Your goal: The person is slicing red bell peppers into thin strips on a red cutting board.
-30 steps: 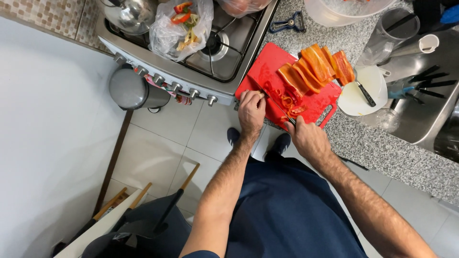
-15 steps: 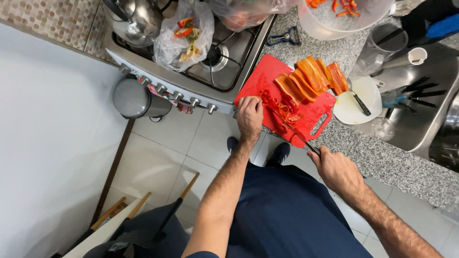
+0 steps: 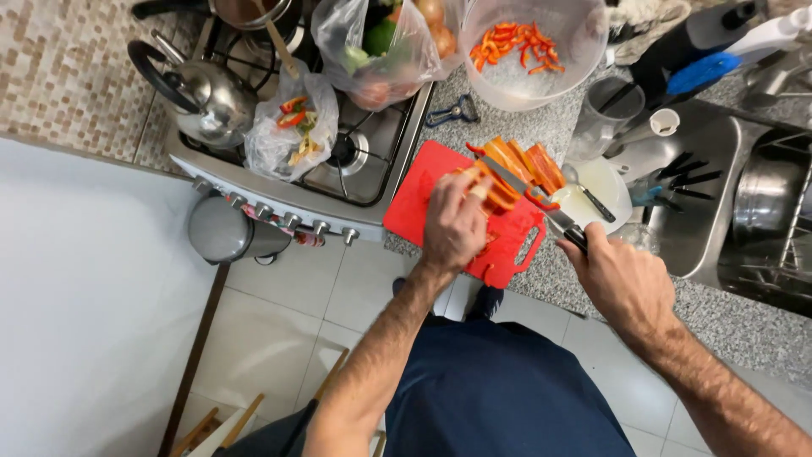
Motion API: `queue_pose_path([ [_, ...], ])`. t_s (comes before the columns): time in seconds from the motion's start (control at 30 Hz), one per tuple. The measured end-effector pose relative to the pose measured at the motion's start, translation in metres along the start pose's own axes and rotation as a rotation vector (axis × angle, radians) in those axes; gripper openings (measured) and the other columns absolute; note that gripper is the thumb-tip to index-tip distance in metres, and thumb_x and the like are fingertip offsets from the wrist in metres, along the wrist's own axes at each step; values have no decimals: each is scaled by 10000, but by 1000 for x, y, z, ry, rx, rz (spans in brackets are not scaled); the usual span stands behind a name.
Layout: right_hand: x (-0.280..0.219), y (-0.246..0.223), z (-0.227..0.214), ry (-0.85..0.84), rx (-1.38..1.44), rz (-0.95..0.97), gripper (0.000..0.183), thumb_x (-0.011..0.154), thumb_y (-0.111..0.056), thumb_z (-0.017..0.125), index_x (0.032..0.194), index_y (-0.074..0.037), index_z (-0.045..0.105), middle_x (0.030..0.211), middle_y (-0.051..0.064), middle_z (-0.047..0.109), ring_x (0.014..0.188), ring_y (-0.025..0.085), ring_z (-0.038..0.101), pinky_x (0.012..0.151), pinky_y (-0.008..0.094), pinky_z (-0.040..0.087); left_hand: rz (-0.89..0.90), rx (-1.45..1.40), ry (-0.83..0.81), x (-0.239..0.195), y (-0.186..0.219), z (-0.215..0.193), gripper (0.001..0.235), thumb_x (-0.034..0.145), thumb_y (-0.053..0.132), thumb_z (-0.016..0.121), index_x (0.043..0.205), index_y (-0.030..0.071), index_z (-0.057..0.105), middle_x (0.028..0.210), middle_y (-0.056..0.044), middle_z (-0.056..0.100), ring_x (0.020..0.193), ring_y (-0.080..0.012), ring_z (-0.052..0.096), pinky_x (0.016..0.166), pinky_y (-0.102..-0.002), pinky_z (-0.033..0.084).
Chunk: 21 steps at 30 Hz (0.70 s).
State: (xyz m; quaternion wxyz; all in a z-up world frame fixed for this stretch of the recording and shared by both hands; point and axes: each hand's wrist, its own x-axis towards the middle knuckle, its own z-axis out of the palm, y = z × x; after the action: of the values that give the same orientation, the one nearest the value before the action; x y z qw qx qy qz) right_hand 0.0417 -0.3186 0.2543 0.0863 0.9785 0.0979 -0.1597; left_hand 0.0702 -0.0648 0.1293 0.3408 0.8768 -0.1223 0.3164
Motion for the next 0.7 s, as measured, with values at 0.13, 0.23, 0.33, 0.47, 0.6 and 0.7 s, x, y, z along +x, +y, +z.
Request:
queue_pose_path([
  [0.13, 55, 13, -31, 213, -80, -27, 608, 1218, -669, 492, 1010, -107, 596, 677, 92, 743, 453, 286, 703, 416, 407, 547, 301, 14, -284, 86, 30, 17, 712, 910, 10, 720, 1607, 84, 591, 1735, -179, 422, 1577, -383, 471, 1429, -589, 382],
  [0.23, 116, 29, -50, 247, -102, -63, 525, 1229, -587, 558, 1091, -87, 638, 671, 74, 748, 431, 221, 686, 386, 361, 529, 369, 56, -434, 141, -1, 67, 626, 991, 61, 637, 1613, 89, 569, 1748, -138, 470, 1634, -374, 447, 1426, -569, 314],
  [0.33, 163, 53, -68, 466, -196, -104, 559, 1170, -606, 696, 972, -88, 625, 658, 63, 711, 443, 221, 674, 407, 356, 527, 294, 168, -491, 179, -72, 128, 628, 928, -59, 505, 1528, 105, 593, 1727, -111, 463, 1602, -343, 411, 1389, -645, 280],
  [0.47, 131, 90, -94, 151, -177, 11, 627, 1202, -647, 524, 1041, -67, 701, 606, -12, 645, 403, 115, 501, 351, 266, 406, 112, 332, -538, 189, -119, 156, 631, 1006, 109, 516, 1636, 109, 517, 1800, -141, 365, 1663, -421, 317, 1357, -674, 265],
  [0.6, 70, 125, -54, 157, -147, 77, 609, 1247, -697, 469, 1029, -148, 616, 698, -8, 729, 450, 143, 612, 452, 287, 523, 79, 147, -186, 172, -87, 92, 496, 983, -55, 662, 1468, 44, 692, 1503, -168, 660, 1348, -320, 680, 1157, -408, 613],
  [0.7, 50, 138, 50, 98, 211, 86, 464, 1186, -542, 613, 1060, -100, 675, 691, -6, 678, 414, 101, 527, 331, 261, 484, -59, 160, -107, 109, -76, 24, 249, 975, -53, 705, 1186, 48, 791, 975, -42, 711, 735, -131, 593, 536, -220, 486],
])
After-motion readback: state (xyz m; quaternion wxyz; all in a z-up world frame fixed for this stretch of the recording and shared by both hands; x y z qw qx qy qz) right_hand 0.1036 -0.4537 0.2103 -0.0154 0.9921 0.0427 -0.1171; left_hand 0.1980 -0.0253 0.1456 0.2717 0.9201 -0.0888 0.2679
